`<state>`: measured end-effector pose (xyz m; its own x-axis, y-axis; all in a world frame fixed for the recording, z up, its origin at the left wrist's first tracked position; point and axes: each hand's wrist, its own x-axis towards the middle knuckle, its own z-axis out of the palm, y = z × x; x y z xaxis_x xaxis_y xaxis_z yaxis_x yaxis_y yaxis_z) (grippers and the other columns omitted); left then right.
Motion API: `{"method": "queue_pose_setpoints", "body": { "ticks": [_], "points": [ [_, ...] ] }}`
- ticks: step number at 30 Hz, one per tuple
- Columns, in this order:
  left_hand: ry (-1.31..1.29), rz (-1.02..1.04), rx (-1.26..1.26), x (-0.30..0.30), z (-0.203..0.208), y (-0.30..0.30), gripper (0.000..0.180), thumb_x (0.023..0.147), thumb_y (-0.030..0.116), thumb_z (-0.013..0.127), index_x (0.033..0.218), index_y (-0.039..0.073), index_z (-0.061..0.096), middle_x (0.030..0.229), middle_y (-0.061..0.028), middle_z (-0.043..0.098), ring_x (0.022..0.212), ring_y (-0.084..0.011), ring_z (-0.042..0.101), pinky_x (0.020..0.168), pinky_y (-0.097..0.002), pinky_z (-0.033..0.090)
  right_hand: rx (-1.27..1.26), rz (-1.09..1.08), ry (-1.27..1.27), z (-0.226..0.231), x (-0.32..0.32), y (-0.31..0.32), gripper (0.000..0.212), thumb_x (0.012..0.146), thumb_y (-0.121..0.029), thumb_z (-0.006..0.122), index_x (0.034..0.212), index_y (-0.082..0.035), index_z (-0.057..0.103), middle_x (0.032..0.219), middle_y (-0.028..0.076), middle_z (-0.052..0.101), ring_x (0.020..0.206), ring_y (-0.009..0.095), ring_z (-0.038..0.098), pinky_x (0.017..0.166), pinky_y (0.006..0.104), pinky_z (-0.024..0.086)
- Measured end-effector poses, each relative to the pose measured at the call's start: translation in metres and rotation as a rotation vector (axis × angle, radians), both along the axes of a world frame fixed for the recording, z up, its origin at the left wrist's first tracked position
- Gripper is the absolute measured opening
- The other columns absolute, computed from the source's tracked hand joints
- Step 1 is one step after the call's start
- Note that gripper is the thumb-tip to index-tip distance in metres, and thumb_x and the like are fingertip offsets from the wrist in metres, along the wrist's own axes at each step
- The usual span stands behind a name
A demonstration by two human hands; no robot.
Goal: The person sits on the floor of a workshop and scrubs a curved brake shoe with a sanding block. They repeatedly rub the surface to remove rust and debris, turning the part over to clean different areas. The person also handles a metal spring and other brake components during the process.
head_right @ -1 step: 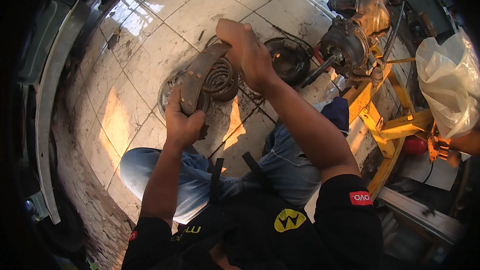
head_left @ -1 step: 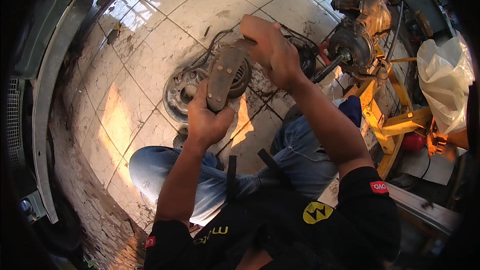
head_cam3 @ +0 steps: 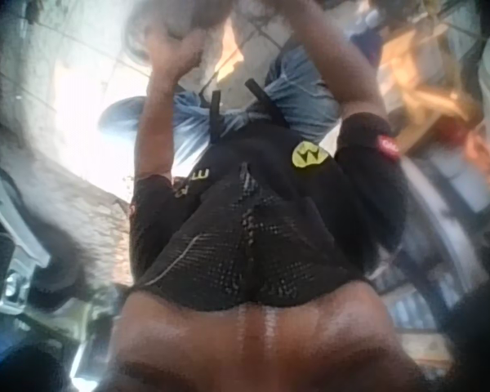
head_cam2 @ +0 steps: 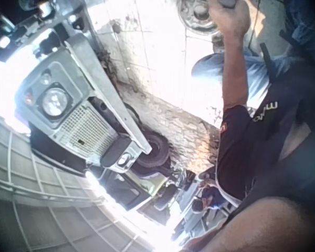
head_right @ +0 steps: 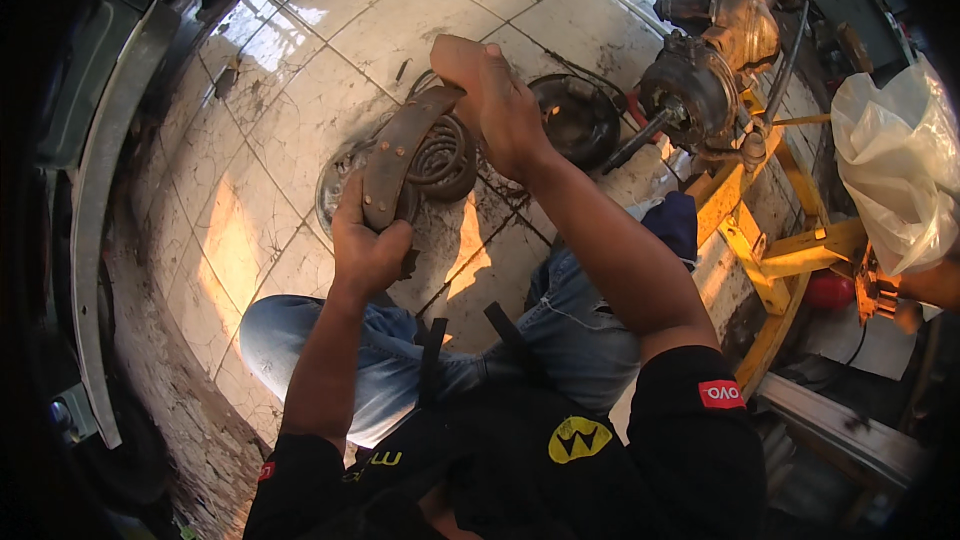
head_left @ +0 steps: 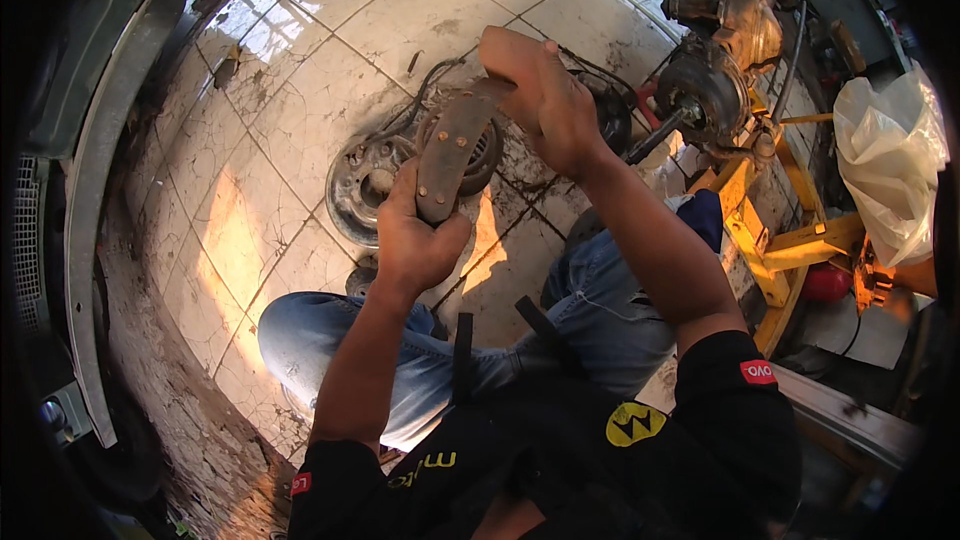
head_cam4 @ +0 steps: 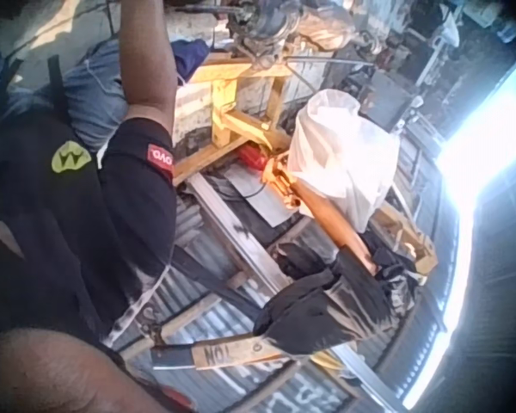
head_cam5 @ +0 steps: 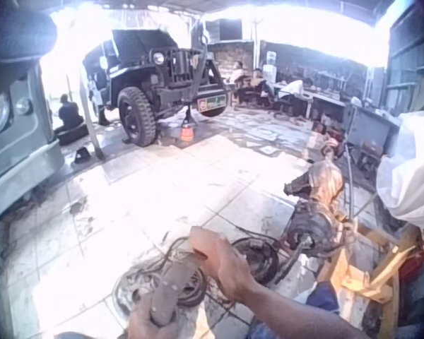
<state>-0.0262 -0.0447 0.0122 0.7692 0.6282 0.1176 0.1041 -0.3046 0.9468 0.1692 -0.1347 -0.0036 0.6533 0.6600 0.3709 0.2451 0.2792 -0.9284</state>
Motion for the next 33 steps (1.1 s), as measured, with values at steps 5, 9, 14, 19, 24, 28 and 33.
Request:
{"method": "queue_pose_setpoints", "body": {
  "ticks": [5,9,14,19,24,28,33],
  "points": [
    [0.144,-0.009,0.041,-0.004,0.014,0.004,0.054,0.067,0.004,0.061,0.121,0.002,0.055,0.100,-0.0144,0.066,0.093,-0.0226,0.065,0.082,-0.0327,0.050,-0.306,-0.036,0.182,0.024,-0.007,0.004,0.061,0.103,-0.048,0.035,0.127,0.005,0.053,0.120,0.013,0.060,0.108,0.019,0.057,0.094,0.0319,0.045],
    [0.113,-0.070,0.235,-0.008,0.009,0.004,0.056,0.067,0.006,0.064,0.122,0.002,0.055,0.097,-0.0181,0.068,0.088,-0.0291,0.068,0.080,-0.0350,0.052,-0.259,0.026,0.221,0.022,0.000,0.006,0.061,0.103,-0.049,0.035,0.126,0.004,0.055,0.114,0.010,0.061,0.104,0.017,0.057,0.092,0.0317,0.045],
    [0.144,-0.093,0.284,-0.006,0.011,0.014,0.058,0.066,0.007,0.068,0.123,0.003,0.056,0.102,-0.0210,0.068,0.094,-0.0352,0.068,0.080,-0.0377,0.054,-0.297,0.088,0.332,0.029,-0.001,0.000,0.057,0.104,-0.045,0.033,0.128,0.002,0.056,0.117,0.009,0.062,0.106,0.016,0.056,0.096,0.0300,0.043],
    [0.138,-0.088,0.360,-0.006,0.000,0.016,0.059,0.066,0.008,0.068,0.124,0.005,0.056,0.102,-0.0207,0.068,0.094,-0.0360,0.068,0.081,-0.0376,0.053,-0.338,0.200,0.246,0.008,0.018,0.001,0.057,0.103,-0.047,0.036,0.128,0.000,0.057,0.116,0.008,0.062,0.103,0.015,0.056,0.093,0.0294,0.044],
    [0.139,-0.074,0.240,-0.006,0.006,0.018,0.059,0.066,0.008,0.068,0.124,0.005,0.056,0.102,-0.0206,0.068,0.095,-0.0354,0.068,0.084,-0.0384,0.053,-0.433,0.208,0.298,0.041,0.009,-0.005,0.057,0.104,-0.045,0.033,0.129,-0.001,0.058,0.117,0.008,0.063,0.104,0.015,0.056,0.093,0.0296,0.043],
    [0.165,-0.078,0.153,-0.004,0.011,0.016,0.057,0.065,0.008,0.068,0.122,0.004,0.057,0.102,-0.0193,0.068,0.097,-0.0311,0.068,0.086,-0.0377,0.051,-0.316,0.222,-0.084,0.030,0.016,-0.005,0.058,0.104,-0.045,0.032,0.130,0.001,0.055,0.121,0.012,0.062,0.109,0.019,0.056,0.097,0.0307,0.042],
    [0.035,-0.181,0.204,-0.001,0.016,0.015,0.051,0.067,0.009,0.067,0.117,0.007,0.059,0.093,-0.0182,0.069,0.088,-0.0326,0.070,0.077,-0.0371,0.053,-0.556,0.163,0.246,0.031,0.020,-0.003,0.055,0.106,-0.038,0.024,0.130,0.001,0.055,0.124,0.011,0.061,0.114,0.020,0.055,0.101,0.0314,0.041]
  ]
}}
